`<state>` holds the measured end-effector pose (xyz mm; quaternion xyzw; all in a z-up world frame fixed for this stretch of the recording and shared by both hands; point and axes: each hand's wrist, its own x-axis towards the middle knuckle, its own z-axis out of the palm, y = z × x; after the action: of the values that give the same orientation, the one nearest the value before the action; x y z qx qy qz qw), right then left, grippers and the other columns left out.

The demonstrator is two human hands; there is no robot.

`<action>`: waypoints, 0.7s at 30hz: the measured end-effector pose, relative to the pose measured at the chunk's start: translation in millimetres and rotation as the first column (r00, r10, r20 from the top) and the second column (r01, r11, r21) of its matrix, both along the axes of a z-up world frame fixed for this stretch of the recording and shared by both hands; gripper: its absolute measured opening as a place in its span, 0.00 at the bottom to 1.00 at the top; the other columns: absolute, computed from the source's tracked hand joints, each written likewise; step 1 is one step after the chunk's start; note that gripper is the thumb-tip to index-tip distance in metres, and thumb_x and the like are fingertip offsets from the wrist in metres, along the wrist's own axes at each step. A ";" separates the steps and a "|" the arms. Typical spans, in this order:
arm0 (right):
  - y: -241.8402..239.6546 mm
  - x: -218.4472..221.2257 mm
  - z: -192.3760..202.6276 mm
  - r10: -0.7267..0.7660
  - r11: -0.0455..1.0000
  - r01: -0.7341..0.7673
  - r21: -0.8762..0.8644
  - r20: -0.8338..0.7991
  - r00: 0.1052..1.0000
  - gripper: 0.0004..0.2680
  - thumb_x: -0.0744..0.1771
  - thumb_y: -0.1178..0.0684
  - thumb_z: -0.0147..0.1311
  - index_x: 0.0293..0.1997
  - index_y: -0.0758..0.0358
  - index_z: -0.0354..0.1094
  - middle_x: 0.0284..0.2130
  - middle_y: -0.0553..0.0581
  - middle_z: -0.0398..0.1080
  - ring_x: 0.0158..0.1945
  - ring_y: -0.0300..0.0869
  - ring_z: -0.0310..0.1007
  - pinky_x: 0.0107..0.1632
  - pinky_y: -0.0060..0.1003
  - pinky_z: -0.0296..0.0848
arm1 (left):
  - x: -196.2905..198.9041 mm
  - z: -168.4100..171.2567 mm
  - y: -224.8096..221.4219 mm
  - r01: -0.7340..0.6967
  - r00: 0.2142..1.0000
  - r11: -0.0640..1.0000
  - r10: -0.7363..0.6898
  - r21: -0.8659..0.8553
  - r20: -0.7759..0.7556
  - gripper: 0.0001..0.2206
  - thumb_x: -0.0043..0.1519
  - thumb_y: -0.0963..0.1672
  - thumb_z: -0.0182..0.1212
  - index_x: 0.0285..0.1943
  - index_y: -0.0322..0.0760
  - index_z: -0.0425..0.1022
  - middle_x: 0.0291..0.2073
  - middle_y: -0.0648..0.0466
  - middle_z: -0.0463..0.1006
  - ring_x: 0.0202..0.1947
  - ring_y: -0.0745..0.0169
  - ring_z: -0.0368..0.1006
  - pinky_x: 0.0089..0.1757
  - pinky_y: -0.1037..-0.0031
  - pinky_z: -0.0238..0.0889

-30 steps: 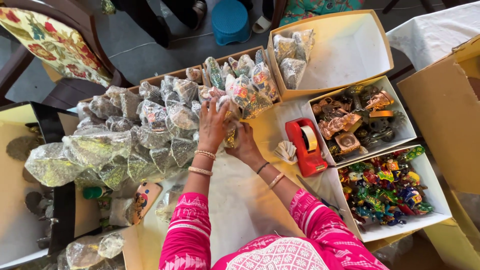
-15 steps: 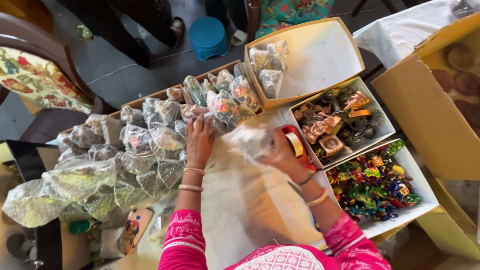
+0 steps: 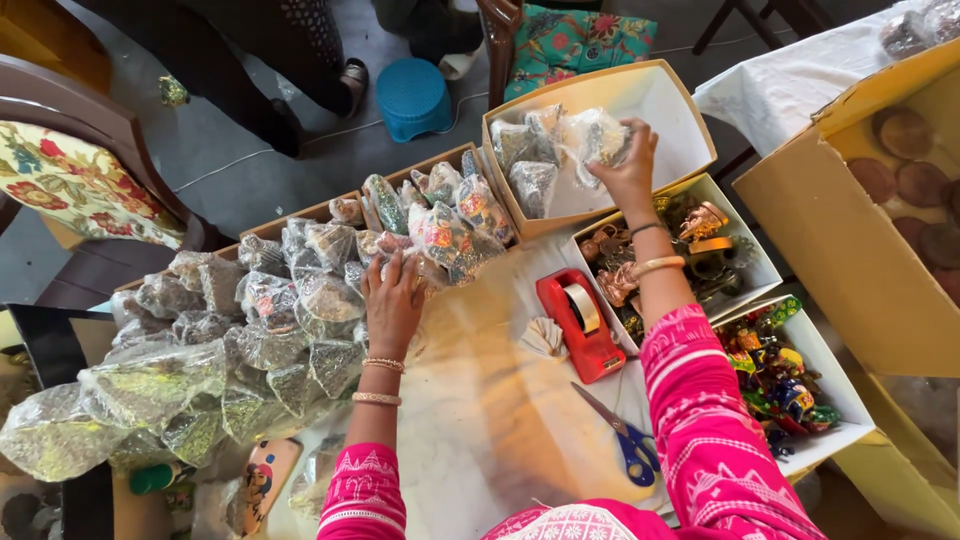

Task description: The person wraps small decorative items in bubble wrap and secures them with tape. They then place the wrapped items into a cardboard box and continue to sort and pack other decorations from nearby containers.

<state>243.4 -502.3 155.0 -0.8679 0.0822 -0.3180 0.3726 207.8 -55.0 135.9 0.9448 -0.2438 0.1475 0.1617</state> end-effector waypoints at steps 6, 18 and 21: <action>-10.4 25.8 -86.0 -0.090 0.996 0.085 -0.034 -0.210 0.973 0.30 0.55 0.52 0.73 0.60 0.58 0.57 0.52 0.67 0.59 0.58 0.62 0.61 0.63 0.52 0.66 | -0.8 0.9 -0.9 -0.008 1.000 1.000 0.008 -0.008 0.014 0.21 0.62 0.48 0.62 0.64 0.39 0.73 0.63 0.49 0.71 0.65 0.38 0.59 0.63 0.51 0.51; -27.1 44.9 -97.7 0.081 0.985 -0.162 -0.054 -0.688 0.721 0.36 0.55 0.42 0.70 0.67 0.57 0.54 0.61 0.75 0.55 0.63 0.70 0.61 0.66 0.53 0.66 | -0.3 -1.2 -1.4 -0.015 1.000 1.000 0.015 0.005 -0.001 0.21 0.63 0.48 0.62 0.64 0.41 0.73 0.64 0.50 0.70 0.66 0.39 0.58 0.64 0.50 0.49; 0.0 34.1 -55.9 0.004 0.986 -0.123 -0.116 -0.713 0.701 0.36 0.54 0.42 0.72 0.68 0.52 0.53 0.61 0.71 0.52 0.64 0.69 0.56 0.63 0.58 0.64 | -2.4 1.2 -1.4 -0.011 1.000 1.000 0.011 0.000 -0.021 0.20 0.63 0.48 0.62 0.64 0.42 0.72 0.64 0.49 0.69 0.67 0.38 0.57 0.64 0.49 0.48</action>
<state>277.5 -502.3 99.1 -0.9518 0.1644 0.0485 0.2544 205.3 -56.5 137.2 0.9476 -0.2370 0.1385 0.1634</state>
